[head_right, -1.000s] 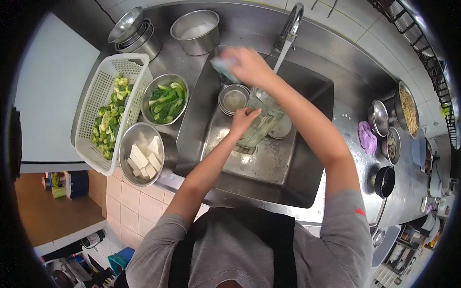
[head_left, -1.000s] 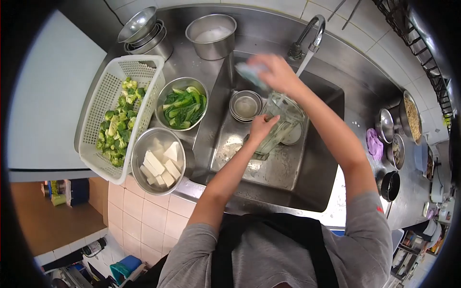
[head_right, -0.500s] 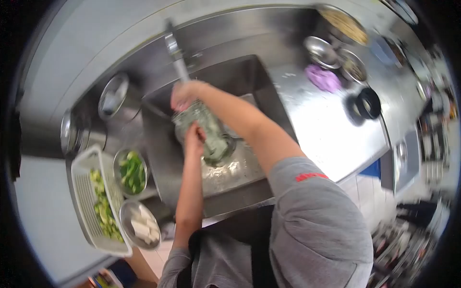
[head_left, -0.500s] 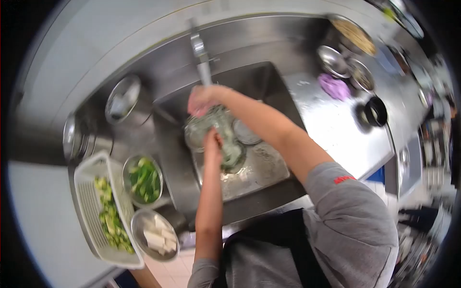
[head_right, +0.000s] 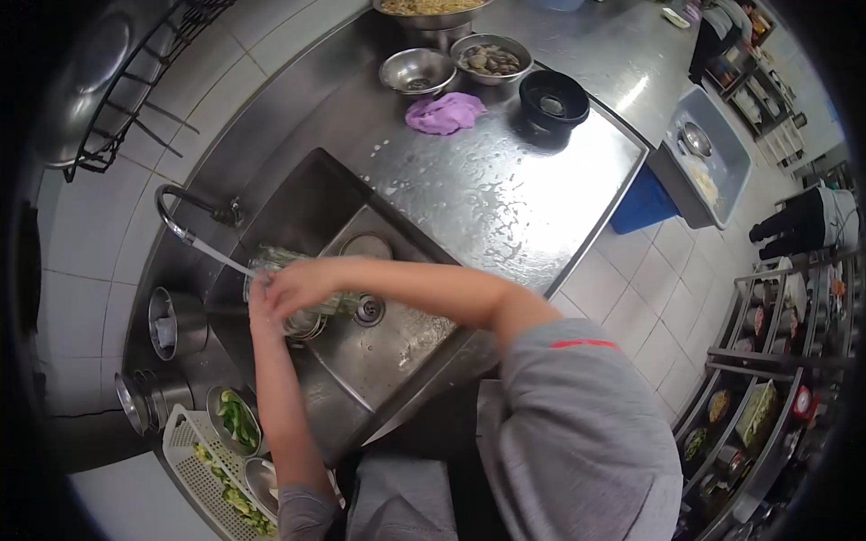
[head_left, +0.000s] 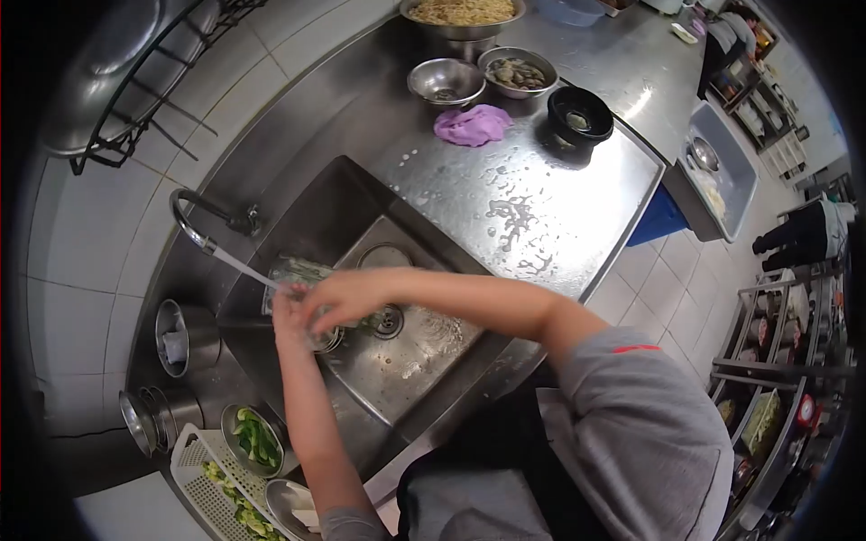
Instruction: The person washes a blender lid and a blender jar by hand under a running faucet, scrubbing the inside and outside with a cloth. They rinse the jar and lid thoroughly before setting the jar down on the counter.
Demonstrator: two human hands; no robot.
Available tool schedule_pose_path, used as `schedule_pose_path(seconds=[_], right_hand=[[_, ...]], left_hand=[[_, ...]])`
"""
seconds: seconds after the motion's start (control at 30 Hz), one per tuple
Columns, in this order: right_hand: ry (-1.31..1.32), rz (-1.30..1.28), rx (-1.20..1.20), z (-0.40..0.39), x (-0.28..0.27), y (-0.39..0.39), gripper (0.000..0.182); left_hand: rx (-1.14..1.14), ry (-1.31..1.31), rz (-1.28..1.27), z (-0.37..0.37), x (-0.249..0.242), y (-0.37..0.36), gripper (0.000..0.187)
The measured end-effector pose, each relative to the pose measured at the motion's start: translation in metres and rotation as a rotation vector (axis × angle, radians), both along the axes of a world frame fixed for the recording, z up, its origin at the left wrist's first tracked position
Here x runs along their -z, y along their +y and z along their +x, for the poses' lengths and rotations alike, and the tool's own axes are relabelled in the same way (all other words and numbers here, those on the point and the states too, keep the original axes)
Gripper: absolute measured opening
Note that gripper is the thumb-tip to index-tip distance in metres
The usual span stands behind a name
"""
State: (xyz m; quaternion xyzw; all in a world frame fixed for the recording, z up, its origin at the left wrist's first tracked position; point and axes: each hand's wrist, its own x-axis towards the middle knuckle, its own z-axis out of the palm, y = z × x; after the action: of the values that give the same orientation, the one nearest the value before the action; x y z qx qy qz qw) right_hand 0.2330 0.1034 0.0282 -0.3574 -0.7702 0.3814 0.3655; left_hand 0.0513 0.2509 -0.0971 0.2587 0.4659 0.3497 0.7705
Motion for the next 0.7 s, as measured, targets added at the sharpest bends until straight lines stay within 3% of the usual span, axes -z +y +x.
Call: schedule_pose_path(seconds=[0.03,0.1,0.13,0.17,0.2,0.27,0.33,0.37,0.4,0.43,0.53,0.57,0.6,0.67,0.7], right_hand=[[0.003,0.018,0.179,0.034,0.005,-0.03,0.041],[-0.076,-0.027,0.72,0.103,0.018,-0.091,0.034],[-0.356,0.127,0.866,0.157,0.069,-0.118,0.035],[0.196,-0.249,0.805,0.223,0.118,-0.161,0.041],[0.124,-0.538,1.145,0.246,0.082,-0.195,0.05],[-0.387,-0.233,1.37,0.308,0.089,-0.257,0.057],[-0.936,-0.255,1.492,0.325,0.093,-0.262,0.065],[-0.87,-0.382,1.468,0.32,0.107,-0.253,0.077],[-0.617,-0.329,1.473,0.281,0.104,-0.229,0.088],[-0.531,-0.447,1.355,0.241,0.094,-0.201,0.092],[-0.664,-0.113,1.071,0.136,0.104,-0.134,0.087],[-0.629,-0.161,0.869,0.11,0.083,-0.118,0.08],[-0.632,-0.158,0.855,0.105,0.09,-0.11,0.08],[-0.23,-0.056,0.694,0.097,0.111,-0.089,0.068],[-0.31,-0.006,0.903,0.12,0.094,-0.091,0.065]], left_hand=[[-0.147,0.024,-0.163,0.007,-0.003,0.008,0.016],[-0.167,0.016,-0.236,0.016,-0.023,-0.002,0.019],[-0.185,0.007,-0.31,0.017,-0.032,-0.009,0.022],[-0.192,0.006,-0.311,0.019,-0.036,-0.011,0.022],[-0.2,-0.015,-0.364,0.019,-0.038,-0.011,0.025],[-0.213,-0.03,-0.417,0.019,-0.045,-0.012,0.029],[-0.17,0.054,-0.382,0.019,-0.05,-0.01,0.034],[-0.173,0.055,-0.381,0.021,-0.052,-0.009,0.034],[-0.186,0.066,-0.366,0.02,-0.051,-0.006,0.033],[-0.198,0.078,-0.352,0.02,-0.049,-0.004,0.033],[-0.318,0.131,-0.347,0.023,-0.047,0.001,0.027],[-0.326,0.128,-0.349,0.021,-0.043,0.004,0.027],[-0.366,0.146,-0.315,0.018,-0.036,0.007,0.024],[-0.435,0.162,-0.267,0.009,-0.03,0.014,0.022],[-0.363,0.168,-0.234,0.002,-0.027,0.016,0.02]])
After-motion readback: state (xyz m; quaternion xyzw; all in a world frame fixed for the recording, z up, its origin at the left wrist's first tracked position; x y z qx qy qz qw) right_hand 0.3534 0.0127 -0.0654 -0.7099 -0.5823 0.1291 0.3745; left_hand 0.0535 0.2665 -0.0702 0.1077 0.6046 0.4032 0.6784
